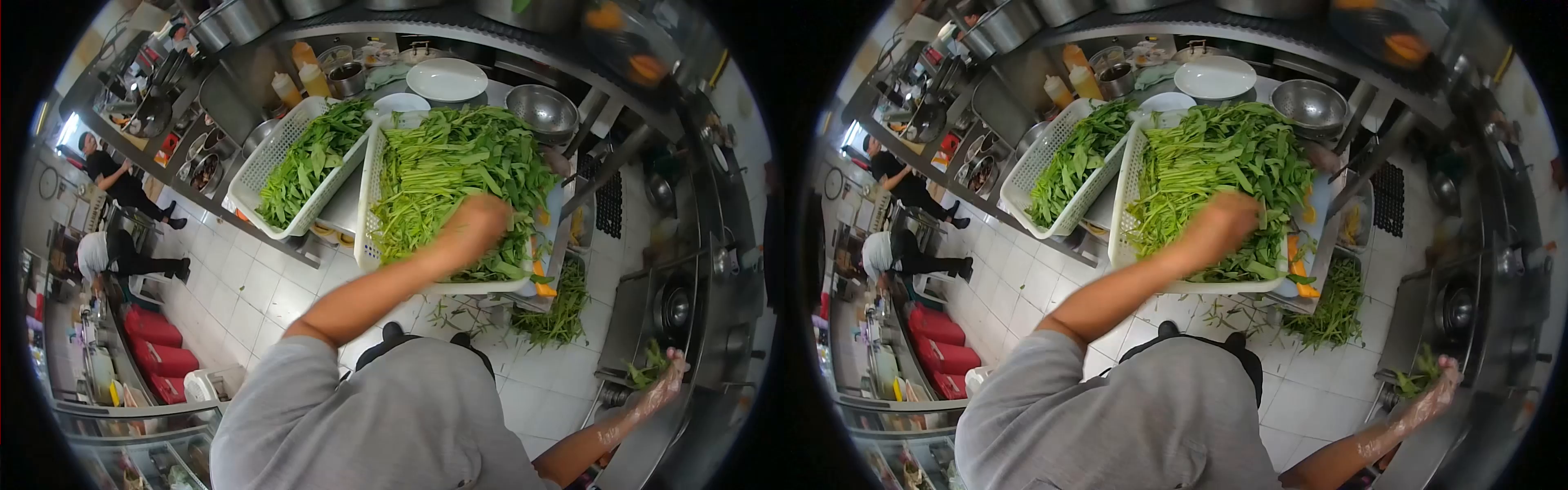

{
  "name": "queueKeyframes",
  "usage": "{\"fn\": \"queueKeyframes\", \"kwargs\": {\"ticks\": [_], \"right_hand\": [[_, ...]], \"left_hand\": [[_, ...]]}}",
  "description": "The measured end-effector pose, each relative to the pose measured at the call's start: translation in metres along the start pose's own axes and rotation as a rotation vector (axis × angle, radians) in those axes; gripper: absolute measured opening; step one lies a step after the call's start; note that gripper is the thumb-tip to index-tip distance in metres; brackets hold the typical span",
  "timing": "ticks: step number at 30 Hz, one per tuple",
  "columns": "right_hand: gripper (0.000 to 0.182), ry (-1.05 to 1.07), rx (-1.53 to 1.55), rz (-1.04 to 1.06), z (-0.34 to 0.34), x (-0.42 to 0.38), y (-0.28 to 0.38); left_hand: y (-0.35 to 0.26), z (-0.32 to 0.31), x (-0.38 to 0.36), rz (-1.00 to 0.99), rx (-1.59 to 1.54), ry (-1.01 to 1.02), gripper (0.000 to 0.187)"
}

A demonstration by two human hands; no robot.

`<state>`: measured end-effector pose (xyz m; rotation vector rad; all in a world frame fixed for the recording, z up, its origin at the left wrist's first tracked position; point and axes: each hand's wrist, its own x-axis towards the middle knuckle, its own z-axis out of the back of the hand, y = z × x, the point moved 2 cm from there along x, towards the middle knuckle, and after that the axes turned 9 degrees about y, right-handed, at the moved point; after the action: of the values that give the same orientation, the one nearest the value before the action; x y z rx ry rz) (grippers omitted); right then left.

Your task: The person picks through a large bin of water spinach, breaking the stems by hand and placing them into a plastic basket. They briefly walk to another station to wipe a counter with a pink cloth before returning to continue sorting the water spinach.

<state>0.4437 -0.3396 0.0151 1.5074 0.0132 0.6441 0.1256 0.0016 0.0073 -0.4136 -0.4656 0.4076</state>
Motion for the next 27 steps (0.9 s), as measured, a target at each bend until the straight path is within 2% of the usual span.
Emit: {"fn": "queueKeyframes", "kwargs": {"ticks": [1,2,3,4,5,8,10,12,14,15,17,19,21,25,26,27], "right_hand": [[0.03,-0.008,-0.002,-0.007,0.01,0.0,-0.013],[0.03,0.055,0.003,-0.081,0.022,0.002,-0.035],[0.03,0.117,0.011,-0.15,0.029,0.003,-0.048],[0.031,0.09,0.083,-0.22,0.004,-0.004,-0.028],[0.031,0.086,-0.043,-0.146,-0.011,-0.004,-0.024],[0.029,0.168,-0.11,-0.076,-0.043,0.012,-0.023],[0.027,0.287,-0.156,0.111,-0.083,0.009,0.005],[0.025,0.309,-0.153,0.063,-0.109,0.006,0.025],[0.021,0.354,-0.155,0.03,-0.13,0.001,0.044],[0.021,0.353,-0.154,0.032,-0.133,-0.001,0.047],[0.021,0.45,-0.166,0.021,-0.141,-0.005,0.048],[0.02,0.471,-0.188,0.024,-0.142,-0.007,0.043],[0.021,0.479,-0.232,-0.018,-0.143,-0.011,0.043],[0.021,0.5,-0.275,-0.001,-0.142,-0.016,0.045],[0.021,0.484,-0.206,-0.036,-0.141,-0.018,0.043],[0.02,0.468,-0.134,-0.071,-0.142,-0.019,0.041]], "left_hand": [[0.03,0.011,-0.007,0.113,0.064,-0.096,0.027],[0.068,0.015,-0.015,0.092,0.141,-0.232,0.025],[0.081,0.028,-0.021,0.254,0.168,-0.209,0.023],[0.099,0.034,-0.025,0.376,0.279,-0.114,0.022],[0.108,0.033,-0.032,0.368,0.28,-0.117,0.022],[0.124,0.019,-0.041,0.298,0.402,0.075,0.026],[0.128,0.017,-0.041,0.335,0.44,0.113,0.026],[0.129,0.02,-0.044,0.379,0.476,0.15,0.026],[0.127,0.031,-0.047,0.356,0.435,0.028,0.026],[0.128,0.037,-0.045,0.355,0.437,0.025,0.026],[0.136,0.045,-0.044,0.531,0.1,0.099,0.025],[0.116,0.066,-0.04,0.491,0.049,0.077,0.026],[0.097,0.093,-0.031,0.4,-0.016,-0.158,0.026],[0.054,0.166,-0.034,0.346,-0.153,-0.344,0.024],[0.05,0.174,-0.04,0.387,-0.32,-0.426,0.024],[0.049,0.172,-0.045,0.384,-0.316,-0.428,0.024]]}}
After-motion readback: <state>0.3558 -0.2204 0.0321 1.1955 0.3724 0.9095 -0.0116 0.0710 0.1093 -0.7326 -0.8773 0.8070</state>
